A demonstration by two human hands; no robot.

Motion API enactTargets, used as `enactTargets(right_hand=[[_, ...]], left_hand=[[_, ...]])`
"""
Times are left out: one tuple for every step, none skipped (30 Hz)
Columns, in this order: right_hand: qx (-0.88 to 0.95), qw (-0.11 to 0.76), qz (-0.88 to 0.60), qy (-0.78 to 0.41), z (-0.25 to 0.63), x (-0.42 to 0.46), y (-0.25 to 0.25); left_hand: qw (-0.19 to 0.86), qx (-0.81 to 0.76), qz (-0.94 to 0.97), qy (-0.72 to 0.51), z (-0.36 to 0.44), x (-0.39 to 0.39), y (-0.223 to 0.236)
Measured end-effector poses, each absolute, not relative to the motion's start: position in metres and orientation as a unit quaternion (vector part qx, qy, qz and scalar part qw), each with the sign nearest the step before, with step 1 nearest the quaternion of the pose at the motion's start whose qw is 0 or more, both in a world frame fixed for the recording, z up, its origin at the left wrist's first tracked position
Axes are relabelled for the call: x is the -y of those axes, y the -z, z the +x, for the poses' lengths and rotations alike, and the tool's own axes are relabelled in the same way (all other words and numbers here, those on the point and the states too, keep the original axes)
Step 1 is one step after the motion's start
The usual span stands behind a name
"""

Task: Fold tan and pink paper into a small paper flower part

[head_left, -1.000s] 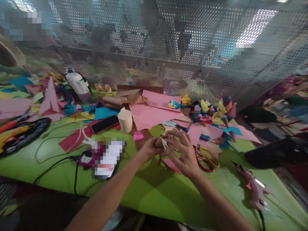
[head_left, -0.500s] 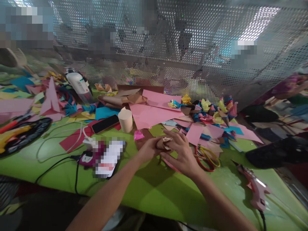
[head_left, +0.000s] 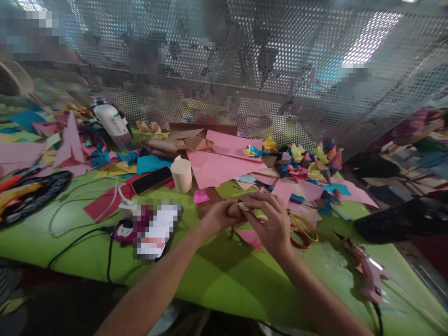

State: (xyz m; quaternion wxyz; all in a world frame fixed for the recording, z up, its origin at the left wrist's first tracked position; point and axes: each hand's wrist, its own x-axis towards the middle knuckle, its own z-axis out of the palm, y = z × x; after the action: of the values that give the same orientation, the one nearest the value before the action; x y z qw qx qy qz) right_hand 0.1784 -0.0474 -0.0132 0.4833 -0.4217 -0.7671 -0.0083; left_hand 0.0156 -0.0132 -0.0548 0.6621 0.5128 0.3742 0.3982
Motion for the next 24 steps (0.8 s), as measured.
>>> enactTargets(right_hand=[[0.771, 0.481, -0.417, 0.020, 0.177, 0.048, 0.013], [0.778, 0.476, -0.410, 0.024, 0.176, 0.049, 0.013], [0.786, 0.468, -0.404, 0.022, 0.176, 0.049, 0.013], [0.794, 0.457, -0.401, 0.017, 0.175, 0.049, 0.013], [0.801, 0.444, -0.402, 0.010, 0.175, 0.050, 0.012], [0.807, 0.429, -0.405, 0.002, 0.175, 0.050, 0.012], [0.813, 0.414, -0.410, -0.006, 0.176, 0.050, 0.011], [0.818, 0.399, -0.414, -0.016, 0.175, 0.051, 0.010], [0.824, 0.384, -0.415, -0.026, 0.175, 0.052, 0.010], [0.831, 0.370, -0.415, -0.038, 0.174, 0.053, 0.009], [0.837, 0.356, -0.412, -0.049, 0.173, 0.054, 0.009], [0.843, 0.345, -0.409, -0.060, 0.172, 0.054, 0.009], [0.846, 0.336, -0.408, -0.067, 0.171, 0.055, 0.009], [0.848, 0.331, -0.407, -0.072, 0.171, 0.055, 0.009], [0.849, 0.329, -0.407, -0.076, 0.171, 0.055, 0.009], [0.848, 0.329, -0.407, -0.080, 0.172, 0.054, 0.008], [0.847, 0.333, -0.407, -0.084, 0.173, 0.054, 0.007], [0.844, 0.340, -0.405, -0.088, 0.175, 0.053, 0.005], [0.840, 0.352, -0.401, -0.094, 0.178, 0.053, 0.003], [0.834, 0.368, -0.399, -0.097, 0.182, 0.052, 0.000], [0.827, 0.386, -0.396, -0.098, 0.185, 0.052, -0.002], [0.821, 0.401, -0.396, -0.094, 0.188, 0.052, -0.005], [0.817, 0.410, -0.396, -0.085, 0.190, 0.051, -0.006], [0.818, 0.410, -0.397, -0.071, 0.192, 0.051, -0.007]], left_hand=[[0.656, -0.381, 0.515, -0.398, 0.015, 0.013, 0.055], [0.647, -0.388, 0.522, -0.399, 0.015, 0.012, 0.055], [0.635, -0.391, 0.531, -0.401, 0.015, 0.012, 0.054], [0.629, -0.388, 0.541, -0.401, 0.015, 0.012, 0.053], [0.625, -0.380, 0.551, -0.401, 0.015, 0.013, 0.053], [0.624, -0.370, 0.559, -0.402, 0.014, 0.013, 0.052], [0.625, -0.358, 0.562, -0.406, 0.014, 0.014, 0.052], [0.631, -0.345, 0.559, -0.413, 0.014, 0.015, 0.053], [0.639, -0.332, 0.551, -0.422, 0.014, 0.016, 0.053], [0.646, -0.323, 0.539, -0.433, 0.014, 0.016, 0.054], [0.651, -0.319, 0.527, -0.443, 0.013, 0.017, 0.055], [0.656, -0.320, 0.515, -0.450, 0.013, 0.018, 0.056], [0.659, -0.324, 0.508, -0.451, 0.013, 0.018, 0.056], [0.662, -0.329, 0.503, -0.448, 0.013, 0.019, 0.055], [0.665, -0.329, 0.501, -0.445, 0.012, 0.019, 0.054], [0.671, -0.324, 0.501, -0.441, 0.012, 0.019, 0.052], [0.677, -0.316, 0.502, -0.435, 0.011, 0.018, 0.050], [0.678, -0.313, 0.507, -0.431, 0.011, 0.018, 0.048], [0.671, -0.320, 0.514, -0.428, 0.011, 0.017, 0.045], [0.657, -0.336, 0.523, -0.426, 0.010, 0.016, 0.043], [0.639, -0.359, 0.533, -0.423, 0.010, 0.015, 0.041], [0.619, -0.383, 0.541, -0.420, 0.010, 0.014, 0.040], [0.604, -0.401, 0.548, -0.418, 0.009, 0.014, 0.039], [0.596, -0.412, 0.551, -0.415, 0.009, 0.013, 0.039]])
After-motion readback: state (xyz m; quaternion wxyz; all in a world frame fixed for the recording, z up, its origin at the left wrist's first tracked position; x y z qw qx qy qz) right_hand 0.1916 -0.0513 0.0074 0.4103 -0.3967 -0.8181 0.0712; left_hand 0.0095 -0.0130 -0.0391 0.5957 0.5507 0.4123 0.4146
